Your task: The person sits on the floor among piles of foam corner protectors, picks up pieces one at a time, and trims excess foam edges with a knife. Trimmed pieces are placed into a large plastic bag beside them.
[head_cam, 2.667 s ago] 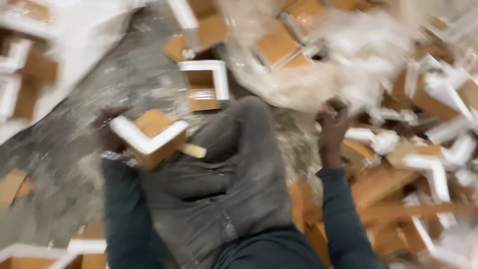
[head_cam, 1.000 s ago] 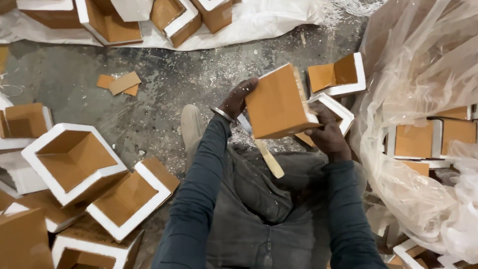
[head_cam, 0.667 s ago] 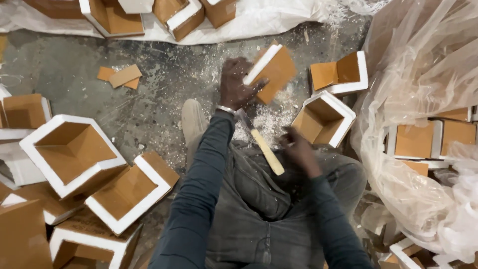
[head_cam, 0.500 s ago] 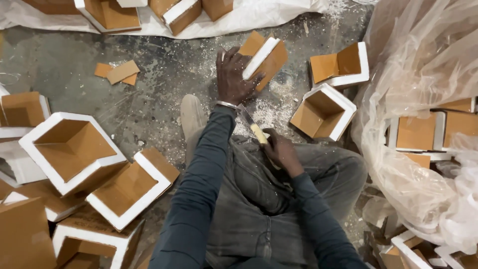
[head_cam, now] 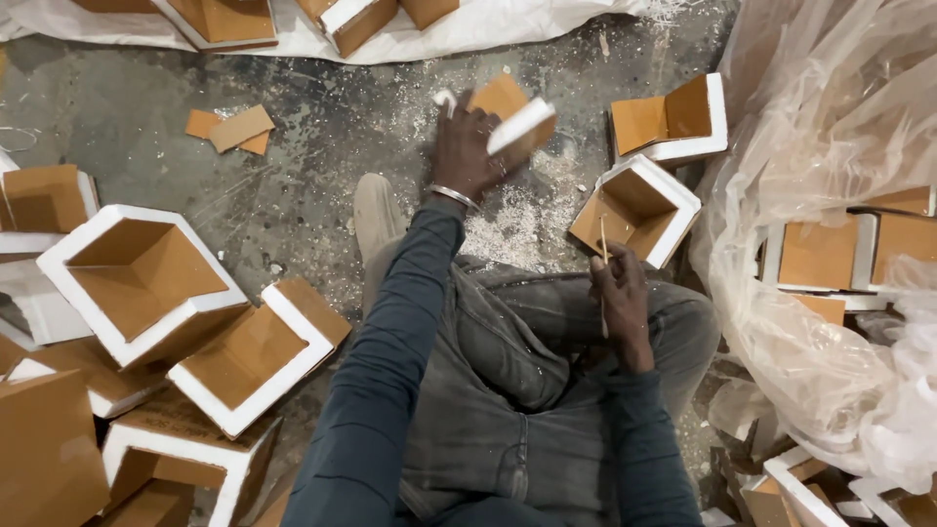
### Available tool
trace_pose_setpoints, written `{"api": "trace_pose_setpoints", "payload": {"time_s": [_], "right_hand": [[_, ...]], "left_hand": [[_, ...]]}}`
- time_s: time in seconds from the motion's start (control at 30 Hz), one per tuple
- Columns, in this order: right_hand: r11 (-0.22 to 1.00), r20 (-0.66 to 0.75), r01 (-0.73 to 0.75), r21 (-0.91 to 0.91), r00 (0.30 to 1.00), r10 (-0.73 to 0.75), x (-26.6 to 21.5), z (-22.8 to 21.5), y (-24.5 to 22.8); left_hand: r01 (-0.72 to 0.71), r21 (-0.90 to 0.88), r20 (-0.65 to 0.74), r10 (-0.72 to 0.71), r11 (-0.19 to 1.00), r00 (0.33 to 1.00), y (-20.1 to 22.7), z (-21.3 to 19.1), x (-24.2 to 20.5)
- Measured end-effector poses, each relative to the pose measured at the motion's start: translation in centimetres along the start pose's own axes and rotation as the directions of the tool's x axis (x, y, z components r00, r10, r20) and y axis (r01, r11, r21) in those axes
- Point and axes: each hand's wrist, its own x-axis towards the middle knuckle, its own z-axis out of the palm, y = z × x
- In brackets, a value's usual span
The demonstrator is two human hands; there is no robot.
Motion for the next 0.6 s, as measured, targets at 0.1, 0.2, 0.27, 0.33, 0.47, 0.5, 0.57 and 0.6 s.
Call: {"api": "trace_pose_setpoints", "payload": {"time_s": [0.1,0.2,0.27,0.33,0.47,0.5,0.57,0.6], "right_hand": [[0.966,0.128,0.124,0.229,0.979,-0.156,0.0,1.0,-0.5],[0.999,0.112,0.030,0.012,0.993,-0.032,0.0,3.1,-3.8],[0.968,0.102,0.076,-0.239,0.993,-0.052,0.3,4.2,-6.0],[0.949,0.094,0.114,-0.294,0.992,-0.090,0.8,5.2,-7.5],[0.790,0.082,0.347,-0.505,0.931,-0.357,2.7,6.7,-5.6],[0.792,0.082,0.346,-0.504,0.931,-0.354,3.1,6.9,-4.9],[0.709,0.151,0.280,-0.648,0.959,-0.241,4.0,7.4,-3.4],[0.711,0.153,0.279,-0.645,0.959,-0.237,4.0,7.6,-3.2]], "left_hand": [[-0.212,0.101,0.361,0.163,0.972,0.918,1.0,1.1,-0.8],[-0.290,0.237,0.402,0.178,0.927,0.898,1.8,2.2,-1.8],[-0.281,0.206,0.332,0.203,0.937,0.921,1.4,3.3,-2.4],[-0.275,0.184,0.336,0.202,0.944,0.920,2.0,2.3,-2.1],[-0.254,0.182,0.339,0.182,0.950,0.923,2.2,2.5,-2.1],[-0.253,0.182,0.342,0.180,0.950,0.922,1.9,3.0,-2.2],[-0.259,0.234,0.352,0.167,0.937,0.921,1.2,4.0,-2.4],[-0.258,0.235,0.356,0.164,0.937,0.920,1.5,3.6,-2.3]]}}
